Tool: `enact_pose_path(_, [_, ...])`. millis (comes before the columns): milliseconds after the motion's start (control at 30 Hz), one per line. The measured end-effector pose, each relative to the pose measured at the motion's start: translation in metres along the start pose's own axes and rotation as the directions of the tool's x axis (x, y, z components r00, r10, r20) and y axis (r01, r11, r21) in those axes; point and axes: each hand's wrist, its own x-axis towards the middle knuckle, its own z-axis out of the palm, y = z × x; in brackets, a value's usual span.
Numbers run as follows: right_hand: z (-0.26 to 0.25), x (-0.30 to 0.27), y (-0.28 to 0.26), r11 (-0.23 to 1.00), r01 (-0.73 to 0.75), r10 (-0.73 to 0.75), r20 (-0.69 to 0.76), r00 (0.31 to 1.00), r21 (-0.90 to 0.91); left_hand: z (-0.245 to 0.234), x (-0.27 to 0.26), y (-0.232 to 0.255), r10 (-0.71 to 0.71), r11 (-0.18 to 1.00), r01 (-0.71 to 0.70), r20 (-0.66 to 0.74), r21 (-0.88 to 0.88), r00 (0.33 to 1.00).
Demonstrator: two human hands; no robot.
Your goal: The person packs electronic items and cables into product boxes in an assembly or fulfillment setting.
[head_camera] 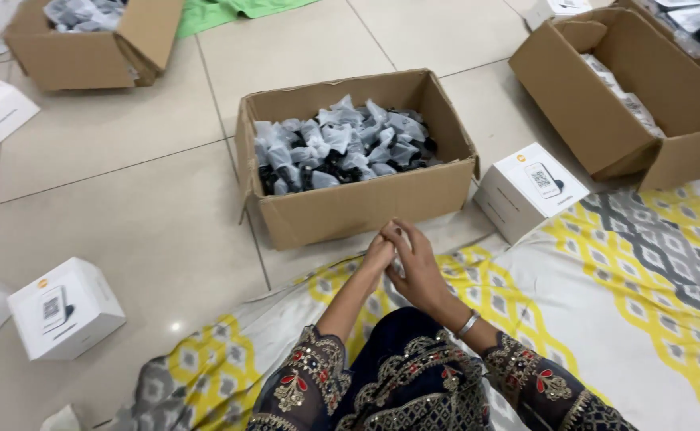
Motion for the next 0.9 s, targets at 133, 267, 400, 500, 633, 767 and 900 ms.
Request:
enact_pose_path(133, [0.051,0.006,-0.075,0.989,0.073,-0.084,0.083,0.993,0.129,-0.137,-0.055,-0.03,0.089,0.994,-0.077,-0.183,0.073,0.979])
enact_pose_path(267, [0.105,0.02,-0.142,0.966,0.162,-0.199,0.178,0.964,0.199,-0.262,-0.148,-0.018,0.513,0.645,-0.013,-0.419,0.764,0.749])
enact_pose_path(400, [0.169,0.028,-0.193,0.956,0.185,-0.257,0.34,0.905,0.228,-0.329,-0.254,0.032,0.636,0.462,0.327,-0.565,0.825,0.526])
enact_pose_path(500, [0.216,0.032,-0.219,0.981,0.174,-0.194,0.56,0.806,0.089,-0.374,-0.296,0.052,0.709,0.375,0.547,-0.612,0.748,0.35])
enact_pose_path(633, [0.27,0.025,-0.225,0.984,0.139,-0.015,0.726,0.687,-0.112,-0.42,-0.309,0.061,0.554,0.5,0.653,-0.79,0.568,0.263])
enact_pose_path(767, [0.297,0.012,-0.205,0.939,0.138,0.18,0.792,0.583,-0.315,-0.466,-0.296,0.047,0.427,0.502,0.738,-0.871,0.452,0.243])
enact_pose_path(900, [0.305,-0.001,-0.182,0.961,0.122,0.106,0.739,0.665,-0.248,-0.485,-0.295,0.053,0.337,0.579,0.738,-0.926,0.346,0.17])
